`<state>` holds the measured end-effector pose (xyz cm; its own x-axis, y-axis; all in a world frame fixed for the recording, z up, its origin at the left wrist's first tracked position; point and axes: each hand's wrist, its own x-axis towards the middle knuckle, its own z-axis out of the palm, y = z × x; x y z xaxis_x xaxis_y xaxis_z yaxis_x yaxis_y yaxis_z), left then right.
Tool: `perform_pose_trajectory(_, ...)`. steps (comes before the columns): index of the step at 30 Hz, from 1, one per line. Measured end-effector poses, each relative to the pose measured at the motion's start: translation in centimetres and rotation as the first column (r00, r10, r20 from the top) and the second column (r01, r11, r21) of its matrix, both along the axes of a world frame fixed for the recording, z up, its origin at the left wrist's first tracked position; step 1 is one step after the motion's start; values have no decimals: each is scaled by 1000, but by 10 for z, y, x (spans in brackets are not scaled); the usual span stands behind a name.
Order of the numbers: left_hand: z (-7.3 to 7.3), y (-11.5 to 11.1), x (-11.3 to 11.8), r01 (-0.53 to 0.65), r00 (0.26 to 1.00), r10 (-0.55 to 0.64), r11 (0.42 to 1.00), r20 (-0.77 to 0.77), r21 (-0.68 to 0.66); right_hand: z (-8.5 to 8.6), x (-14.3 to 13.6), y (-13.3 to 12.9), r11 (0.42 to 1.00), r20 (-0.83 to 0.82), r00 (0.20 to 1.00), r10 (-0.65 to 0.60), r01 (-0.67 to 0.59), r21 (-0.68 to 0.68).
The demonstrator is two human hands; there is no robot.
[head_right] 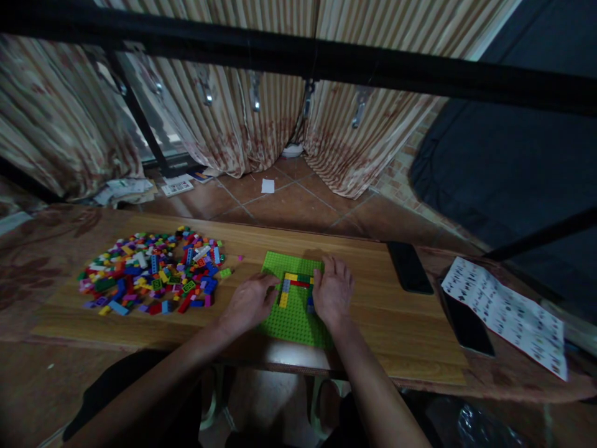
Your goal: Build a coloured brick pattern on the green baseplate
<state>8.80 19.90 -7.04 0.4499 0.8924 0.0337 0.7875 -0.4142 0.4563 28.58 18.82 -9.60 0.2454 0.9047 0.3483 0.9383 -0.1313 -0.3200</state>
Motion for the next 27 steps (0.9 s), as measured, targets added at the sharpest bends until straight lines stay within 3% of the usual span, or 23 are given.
perform_pose_trajectory(6,-1,2,-2,-6,1000,5,1000,-20,-13,-6,-9,17,986,59,989,-133,139,-97)
perform_pose_trajectory(20,6,2,-5,-11,999,9,999,-51,-52,-9,-19,10,967,127,970,-207,222,-122)
perform_pose_trajectory(27,20,2,-13,-100,995,101,994,3,-49,-10,-18,9,975,174,970,-171,192,-114)
